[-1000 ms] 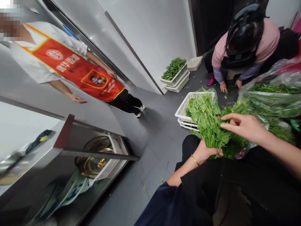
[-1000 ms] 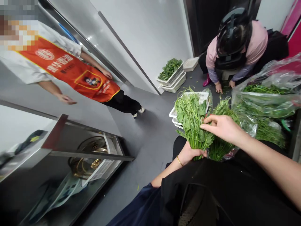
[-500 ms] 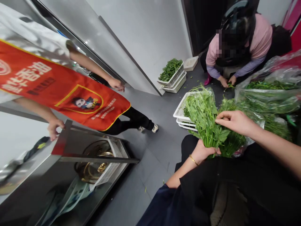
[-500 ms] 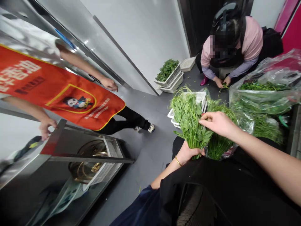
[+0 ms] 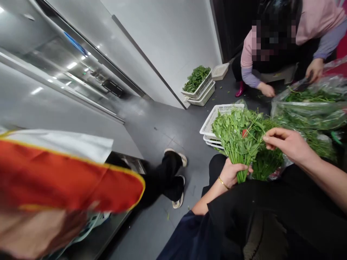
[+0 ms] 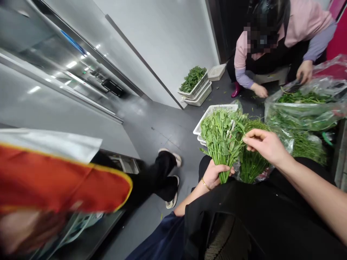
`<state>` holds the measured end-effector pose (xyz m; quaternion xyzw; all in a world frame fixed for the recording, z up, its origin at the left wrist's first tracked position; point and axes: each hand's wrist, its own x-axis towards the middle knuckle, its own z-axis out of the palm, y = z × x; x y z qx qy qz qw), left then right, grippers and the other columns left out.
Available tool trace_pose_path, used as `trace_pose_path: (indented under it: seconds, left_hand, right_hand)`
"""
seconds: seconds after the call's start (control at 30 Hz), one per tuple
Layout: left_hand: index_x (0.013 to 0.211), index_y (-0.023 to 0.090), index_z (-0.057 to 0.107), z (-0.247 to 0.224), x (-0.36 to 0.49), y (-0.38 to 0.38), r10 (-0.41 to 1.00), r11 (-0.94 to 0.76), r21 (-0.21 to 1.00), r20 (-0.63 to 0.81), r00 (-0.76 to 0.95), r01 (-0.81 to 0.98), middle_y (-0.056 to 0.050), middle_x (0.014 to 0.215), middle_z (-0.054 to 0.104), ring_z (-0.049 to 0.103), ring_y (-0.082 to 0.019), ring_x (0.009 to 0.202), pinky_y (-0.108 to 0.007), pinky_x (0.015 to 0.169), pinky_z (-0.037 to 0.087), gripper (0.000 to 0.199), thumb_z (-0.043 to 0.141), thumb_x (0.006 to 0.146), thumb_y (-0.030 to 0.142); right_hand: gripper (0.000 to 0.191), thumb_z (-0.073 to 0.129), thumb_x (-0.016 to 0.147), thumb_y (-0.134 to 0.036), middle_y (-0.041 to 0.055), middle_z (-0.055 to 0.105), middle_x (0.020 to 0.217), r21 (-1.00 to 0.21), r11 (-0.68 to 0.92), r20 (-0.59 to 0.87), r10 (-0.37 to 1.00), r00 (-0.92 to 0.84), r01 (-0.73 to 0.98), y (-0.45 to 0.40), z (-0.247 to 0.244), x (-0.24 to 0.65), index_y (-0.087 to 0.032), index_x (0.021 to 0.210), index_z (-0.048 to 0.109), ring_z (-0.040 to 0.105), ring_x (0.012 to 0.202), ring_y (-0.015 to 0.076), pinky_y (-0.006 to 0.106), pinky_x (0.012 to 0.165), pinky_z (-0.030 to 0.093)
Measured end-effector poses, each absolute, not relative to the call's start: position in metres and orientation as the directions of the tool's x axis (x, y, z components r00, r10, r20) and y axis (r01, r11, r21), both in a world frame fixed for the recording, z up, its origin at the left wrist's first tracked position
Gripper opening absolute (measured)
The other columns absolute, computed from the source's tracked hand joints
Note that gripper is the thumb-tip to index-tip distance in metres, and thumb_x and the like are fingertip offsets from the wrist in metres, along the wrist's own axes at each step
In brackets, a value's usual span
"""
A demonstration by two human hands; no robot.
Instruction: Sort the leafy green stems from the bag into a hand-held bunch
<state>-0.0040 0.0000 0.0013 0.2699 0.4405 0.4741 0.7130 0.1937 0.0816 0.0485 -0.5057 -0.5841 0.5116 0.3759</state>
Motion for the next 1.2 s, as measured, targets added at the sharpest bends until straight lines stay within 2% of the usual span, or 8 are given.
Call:
trace_pose_path:
  seconds: [0.33, 0.47, 0.53, 0.63, 0.77, 0.97, 1.07, 1.2]
  left_hand:
    - [0.064, 0.011, 0.066, 0.007, 0.002, -0.003, 0.933, 0.355, 0.879, -0.353, 0.065, -0.319, -0.004, 0.061, 0.067, 0.058, -0.014, 0.055, -0.028, 0.058, 0.048, 0.018, 0.075, 0.051, 0.02]
    - [0.064, 0.011, 0.067, 0.01, 0.0, -0.004, 0.942, 0.334, 0.913, -0.332, 0.047, -0.235, -0.004, 0.064, 0.067, 0.057, -0.014, 0.059, -0.028, 0.061, 0.048, 0.018, 0.076, 0.051, 0.019]
    - [0.064, 0.011, 0.067, 0.011, 0.0, -0.004, 0.944, 0.328, 0.93, -0.326, 0.039, -0.166, -0.003, 0.065, 0.066, 0.056, -0.013, 0.059, -0.027, 0.06, 0.047, 0.019, 0.077, 0.051, 0.02]
    - [0.06, 0.011, 0.065, 0.013, -0.001, -0.004, 0.94, 0.34, 0.935, -0.34, 0.018, -0.102, -0.002, 0.063, 0.064, 0.053, -0.012, 0.056, -0.026, 0.057, 0.044, 0.017, 0.077, 0.052, 0.02]
    - [0.056, 0.013, 0.061, 0.013, -0.002, -0.004, 0.94, 0.339, 0.935, -0.342, -0.012, -0.1, -0.001, 0.058, 0.06, 0.05, -0.01, 0.053, -0.025, 0.053, 0.04, 0.015, 0.074, 0.053, 0.02]
    - [0.053, 0.012, 0.061, 0.013, -0.003, -0.003, 0.942, 0.336, 0.937, -0.336, 0.018, -0.093, -0.002, 0.055, 0.06, 0.05, -0.01, 0.051, -0.025, 0.052, 0.039, 0.01, 0.069, 0.054, 0.018]
    - [0.054, 0.012, 0.062, 0.012, -0.003, -0.004, 0.936, 0.352, 0.929, -0.35, 0.038, -0.113, -0.003, 0.055, 0.061, 0.051, -0.011, 0.051, -0.025, 0.053, 0.04, 0.01, 0.069, 0.054, 0.019]
    - [0.056, 0.012, 0.063, 0.006, -0.004, -0.004, 0.926, 0.375, 0.906, -0.374, 0.044, -0.195, -0.003, 0.057, 0.063, 0.053, -0.012, 0.052, -0.026, 0.054, 0.042, 0.013, 0.072, 0.052, 0.02]
  right_hand:
    - [0.036, 0.07, 0.075, -0.047, 0.0052, 0.066, 0.079, -0.939, 0.131, 0.117, 0.991, -0.062, 0.317, 0.08, 0.049, 0.199, -0.018, 0.096, 0.068, 0.058, 0.063, 0.0137, 0.029, 0.062, 0.048]
    - [0.03, 0.058, 0.089, -0.041, 0.0052, 0.066, 0.084, -0.545, 0.581, 0.528, 0.798, -0.292, 0.605, 0.07, 0.058, 0.193, -0.018, 0.102, 0.07, 0.058, 0.069, 0.0122, 0.027, 0.067, 0.046]
    - [0.031, 0.051, 0.094, -0.039, 0.0059, 0.067, 0.085, -0.327, 0.666, 0.552, 0.71, -0.437, 0.67, 0.069, 0.055, 0.188, -0.016, 0.101, 0.071, 0.059, 0.068, 0.0124, 0.027, 0.062, 0.044]
    - [0.033, 0.046, 0.096, -0.037, 0.0061, 0.069, 0.088, -0.195, 0.663, 0.501, 0.701, -0.508, 0.723, 0.074, 0.043, 0.186, -0.018, 0.095, 0.073, 0.061, 0.067, 0.0133, 0.027, 0.058, 0.039]
    - [0.038, 0.043, 0.096, -0.042, 0.0054, 0.072, 0.093, -0.291, 0.657, 0.434, 0.738, -0.517, 0.695, 0.085, 0.033, 0.195, -0.02, 0.092, 0.073, 0.063, 0.073, 0.0151, 0.028, 0.063, 0.042]
    - [0.046, 0.066, 0.075, -0.063, 0.0065, 0.064, 0.065, -0.871, 0.188, 0.064, 0.959, -0.275, 0.454, 0.123, 0.027, 0.21, -0.017, 0.074, 0.066, 0.053, 0.052, 0.013, 0.028, 0.051, 0.039]
    - [0.055, 0.054, 0.08, -0.072, 0.0104, 0.061, 0.062, -0.908, 0.14, 0.097, 0.987, -0.127, 0.395, 0.149, 0.027, 0.236, -0.017, 0.074, 0.058, 0.051, 0.048, 0.0133, 0.031, 0.047, 0.039]
    - [0.048, 0.041, 0.094, -0.059, 0.0155, 0.063, 0.073, -0.831, 0.244, 0.286, 0.958, 0.008, 0.5, 0.164, 0.042, 0.29, -0.016, 0.084, 0.06, 0.06, 0.062, 0.016, 0.035, 0.056, 0.044]
